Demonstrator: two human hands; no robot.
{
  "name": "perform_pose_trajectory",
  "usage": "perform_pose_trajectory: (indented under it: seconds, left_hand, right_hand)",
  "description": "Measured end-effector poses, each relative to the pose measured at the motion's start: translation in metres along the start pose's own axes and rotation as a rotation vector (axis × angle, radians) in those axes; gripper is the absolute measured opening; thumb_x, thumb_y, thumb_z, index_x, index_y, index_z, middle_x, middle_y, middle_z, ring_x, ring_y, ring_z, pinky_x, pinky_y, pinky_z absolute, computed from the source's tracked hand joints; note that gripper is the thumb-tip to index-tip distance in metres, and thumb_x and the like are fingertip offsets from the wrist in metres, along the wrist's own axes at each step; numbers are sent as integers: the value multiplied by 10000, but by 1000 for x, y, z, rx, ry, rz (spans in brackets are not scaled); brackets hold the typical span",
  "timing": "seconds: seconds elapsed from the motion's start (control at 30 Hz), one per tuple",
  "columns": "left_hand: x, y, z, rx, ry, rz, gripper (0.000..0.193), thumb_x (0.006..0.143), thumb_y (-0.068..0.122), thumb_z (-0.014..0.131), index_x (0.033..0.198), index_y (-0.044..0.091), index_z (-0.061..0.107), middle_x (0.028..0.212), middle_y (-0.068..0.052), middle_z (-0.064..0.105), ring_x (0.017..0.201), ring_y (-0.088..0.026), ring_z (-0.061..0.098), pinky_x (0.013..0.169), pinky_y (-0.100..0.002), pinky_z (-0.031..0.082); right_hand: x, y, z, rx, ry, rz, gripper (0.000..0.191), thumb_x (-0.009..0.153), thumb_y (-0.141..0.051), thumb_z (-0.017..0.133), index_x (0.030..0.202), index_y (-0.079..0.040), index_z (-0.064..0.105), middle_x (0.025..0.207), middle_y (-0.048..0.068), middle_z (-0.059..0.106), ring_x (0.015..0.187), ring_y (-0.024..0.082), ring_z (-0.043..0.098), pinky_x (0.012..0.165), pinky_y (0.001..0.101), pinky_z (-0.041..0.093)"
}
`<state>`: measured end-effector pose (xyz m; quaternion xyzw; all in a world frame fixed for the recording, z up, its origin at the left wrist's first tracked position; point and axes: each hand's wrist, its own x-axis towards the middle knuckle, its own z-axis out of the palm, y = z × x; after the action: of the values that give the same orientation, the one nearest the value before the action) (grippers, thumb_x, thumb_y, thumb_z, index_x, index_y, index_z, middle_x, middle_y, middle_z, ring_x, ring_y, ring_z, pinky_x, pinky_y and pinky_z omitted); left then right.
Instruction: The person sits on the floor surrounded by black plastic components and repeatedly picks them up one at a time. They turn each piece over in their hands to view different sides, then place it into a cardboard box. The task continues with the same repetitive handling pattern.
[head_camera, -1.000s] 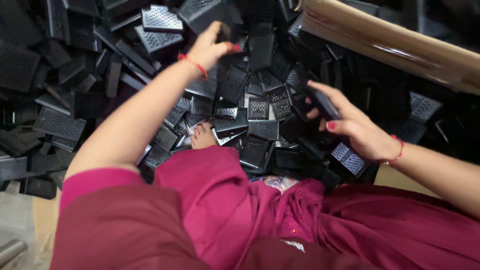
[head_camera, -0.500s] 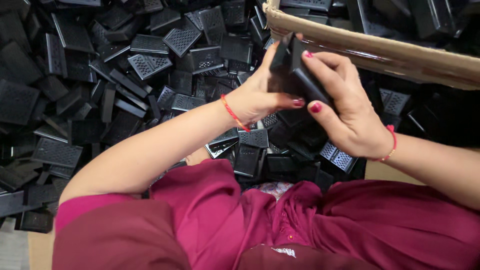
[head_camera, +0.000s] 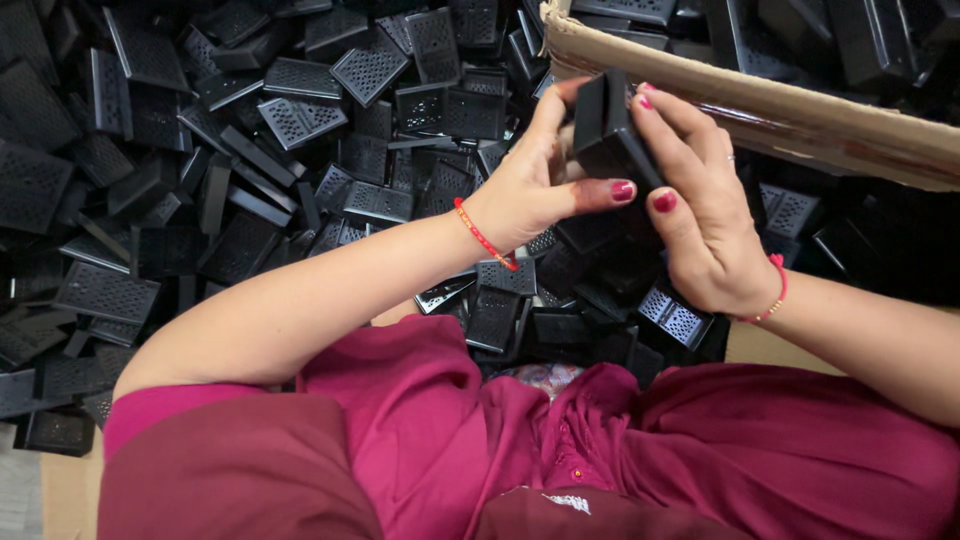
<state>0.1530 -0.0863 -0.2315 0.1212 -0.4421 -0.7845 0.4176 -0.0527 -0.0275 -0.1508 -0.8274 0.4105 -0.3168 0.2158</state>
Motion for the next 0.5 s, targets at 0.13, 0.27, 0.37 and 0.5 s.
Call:
perform_pose_trajectory:
  seconds: [0.13, 0.27, 0.37, 0.5]
  left_hand:
    - [-1, 6, 0, -40, -43, 68, 927, 955, -106, 797, 1613, 178, 210, 1490, -104, 491, 1403, -193, 519, 1228, -375, 461]
    - [3, 7, 0, -99, -46, 63, 945, 919, -140, 809, 1606, 170, 239, 1472, -117, 491, 1381, -216, 530, 1182, -397, 502]
    - [3, 7, 0, -148, -63, 53, 942, 900, -143, 827, 1586, 163, 259, 1475, -110, 486, 1386, -214, 523, 1173, -403, 514]
    - [0, 10, 2, -115, -75, 68, 922, 917, -132, 848, 1580, 158, 277, 1486, -114, 501, 1372, -202, 507, 1222, -391, 495]
  right_hand:
    - [0, 3, 0, 28, 32, -30, 503, 1154, -236, 401, 1587, 20, 425, 1622, 231, 401, 1461, 360, 442, 1269, 398, 308]
    - [-1, 6, -2, 111, 67, -55, 492, 1159, -251, 391, 1569, 16, 439, 1587, 222, 427, 1476, 349, 464, 1272, 382, 335]
    - [-2, 6, -2, -23, 49, -74, 475, 1144, -225, 403, 1547, 20, 463, 1636, 225, 432, 1442, 354, 475, 1249, 397, 355]
    - [-4, 6, 0, -79, 40, -52, 468, 1142, -205, 421, 1551, 16, 473, 1653, 212, 422, 1406, 352, 478, 1234, 405, 347]
